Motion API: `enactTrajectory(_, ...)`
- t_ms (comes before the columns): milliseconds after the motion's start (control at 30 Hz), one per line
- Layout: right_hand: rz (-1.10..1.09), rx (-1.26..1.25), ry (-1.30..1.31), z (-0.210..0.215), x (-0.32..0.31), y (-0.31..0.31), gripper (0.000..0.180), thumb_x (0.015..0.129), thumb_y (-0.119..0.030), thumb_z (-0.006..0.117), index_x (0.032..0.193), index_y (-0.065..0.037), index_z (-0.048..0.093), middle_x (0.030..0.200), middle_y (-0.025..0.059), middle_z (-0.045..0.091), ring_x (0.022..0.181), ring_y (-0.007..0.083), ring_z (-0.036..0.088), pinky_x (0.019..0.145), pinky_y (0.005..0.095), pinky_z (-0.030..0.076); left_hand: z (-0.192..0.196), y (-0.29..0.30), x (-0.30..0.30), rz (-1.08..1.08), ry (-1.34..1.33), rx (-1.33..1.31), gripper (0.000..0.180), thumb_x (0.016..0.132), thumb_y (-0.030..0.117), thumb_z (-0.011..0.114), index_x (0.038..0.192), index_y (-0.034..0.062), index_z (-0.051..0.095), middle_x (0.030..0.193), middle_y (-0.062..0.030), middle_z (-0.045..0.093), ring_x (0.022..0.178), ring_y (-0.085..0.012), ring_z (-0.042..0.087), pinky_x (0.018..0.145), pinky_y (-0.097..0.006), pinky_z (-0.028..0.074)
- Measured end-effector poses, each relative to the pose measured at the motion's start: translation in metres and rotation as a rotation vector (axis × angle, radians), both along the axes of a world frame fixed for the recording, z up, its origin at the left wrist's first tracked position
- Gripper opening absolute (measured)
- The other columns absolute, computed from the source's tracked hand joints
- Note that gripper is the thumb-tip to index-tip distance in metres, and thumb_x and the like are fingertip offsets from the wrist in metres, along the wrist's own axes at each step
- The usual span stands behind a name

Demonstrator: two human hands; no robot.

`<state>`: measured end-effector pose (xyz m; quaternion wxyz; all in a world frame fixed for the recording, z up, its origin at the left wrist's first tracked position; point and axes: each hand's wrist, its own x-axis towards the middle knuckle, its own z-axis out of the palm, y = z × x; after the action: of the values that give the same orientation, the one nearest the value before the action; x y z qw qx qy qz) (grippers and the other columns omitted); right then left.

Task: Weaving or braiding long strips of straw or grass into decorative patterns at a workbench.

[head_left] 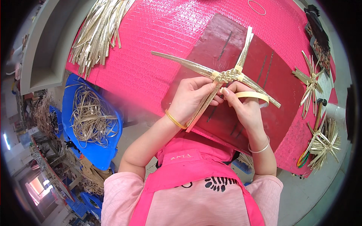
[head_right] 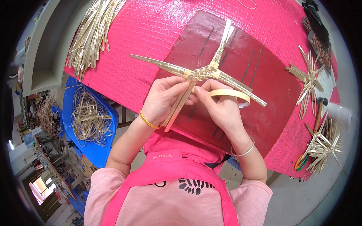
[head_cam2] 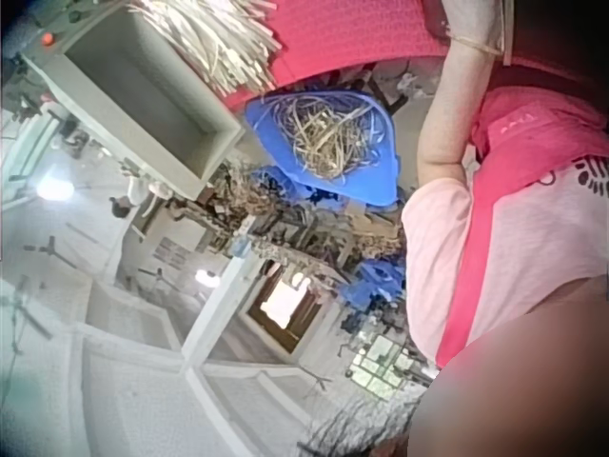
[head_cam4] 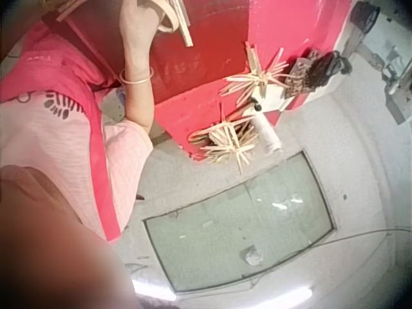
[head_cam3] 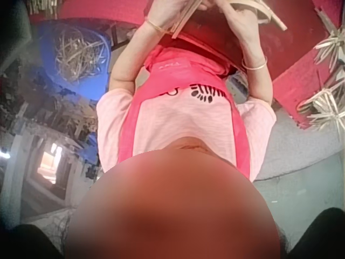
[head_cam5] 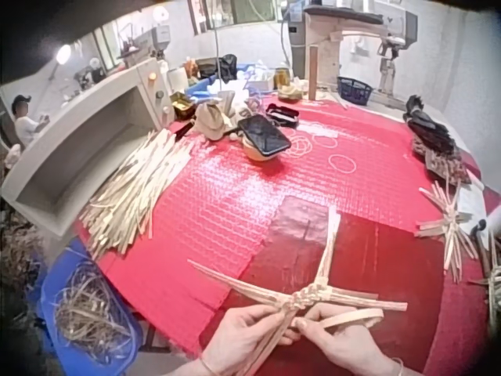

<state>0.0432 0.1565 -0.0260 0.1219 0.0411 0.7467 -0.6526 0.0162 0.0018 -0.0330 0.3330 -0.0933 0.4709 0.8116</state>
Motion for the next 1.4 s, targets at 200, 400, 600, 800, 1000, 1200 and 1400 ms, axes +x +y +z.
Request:
enactTrajectory(200,-0.063,-0.118,0.019,-0.004,-0.001,-0.006,0.019,0.078,-0.016,0.055,0.066,-0.002,0.051,0.058,-0.0029,0.045,0.055,0.0037,0.038,0.049,0.0191,0.029,-0.001,0.001,0.004,0.011,0.074,-0.022,0.02,0.082,0.008,0.046,0.094,-0.0066,0.052,0.081,-0.0137,0.059,0.07,-0.018,0.06,0.062,-0.024,0.05)
enactTrajectory(400,-0.057,-0.289,-0.02,-0.009,0.0,-0.004,0.012,0.077,-0.011,0.053,0.07,-0.002,0.05,0.06,-0.0025,0.046,0.059,0.0036,0.039,0.053,0.0182,0.031,-0.003,0.0,0.004,0.007,0.111,-0.028,0.02,0.082,0.008,0.046,0.094,-0.0065,0.052,0.081,-0.0129,0.059,0.071,-0.0173,0.059,0.063,-0.025,0.049)
enactTrajectory(600,-0.057,-0.091,0.016,-0.008,-0.001,-0.007,0.015,0.076,-0.012,0.057,0.068,-0.001,0.05,0.062,-0.0028,0.048,0.061,0.0034,0.042,0.054,0.018,0.034,-0.003,0.003,0.006,0.049,0.142,-0.038,0.021,0.082,0.012,0.049,0.091,-0.0054,0.055,0.079,-0.0088,0.059,0.068,-0.0124,0.058,0.061,-0.021,0.048)
enactTrajectory(800,-0.155,-0.175,0.048,-0.013,-0.002,-0.016,0.017,0.075,-0.013,0.06,0.067,-0.001,0.051,0.063,-0.0012,0.052,0.06,0.0035,0.044,0.053,0.0172,0.035,-0.004,0.004,0.007,0.06,0.152,-0.054,0.021,0.082,0.011,0.049,0.094,-0.0056,0.054,0.082,-0.0085,0.058,0.071,-0.0116,0.057,0.063,-0.022,0.048)
enactTrajectory(1000,-0.236,-0.093,0.054,-0.017,-0.001,-0.02,0.019,0.073,-0.012,0.062,0.063,-0.001,0.05,0.057,-0.0025,0.05,0.054,0.003,0.042,0.047,0.0178,0.033,-0.005,0.007,0.012,0.06,0.175,-0.044,0.021,0.082,0.008,0.047,0.096,-0.0068,0.052,0.09,-0.0119,0.057,0.078,-0.0137,0.057,0.069,-0.025,0.048)
enactTrajectory(1200,-0.213,0.378,0.38,-0.013,0.009,-0.014,0.018,0.071,-0.014,0.062,0.064,-0.002,0.05,0.053,0.0033,0.049,0.046,0.0086,0.044,0.045,0.0229,0.034,-0.006,0.003,0.01,0.093,0.205,-0.027,0.02,0.083,0.009,0.047,0.092,-0.0073,0.054,0.076,-0.0105,0.059,0.064,-0.0128,0.058,0.057,-0.022,0.048)
enactTrajectory(1400,-0.44,0.099,0.337,-0.02,0.03,-0.018,0.011,0.077,-0.013,0.057,0.076,-0.002,0.056,0.068,0.005,0.055,0.067,0.0116,0.049,0.061,0.0224,0.035,0.005,0.002,0.01,0.032,0.191,0.059,0.019,0.084,0.01,0.046,0.093,-0.0059,0.053,0.068,-0.01,0.057,0.052,-0.0132,0.056,0.048,-0.02,0.045)
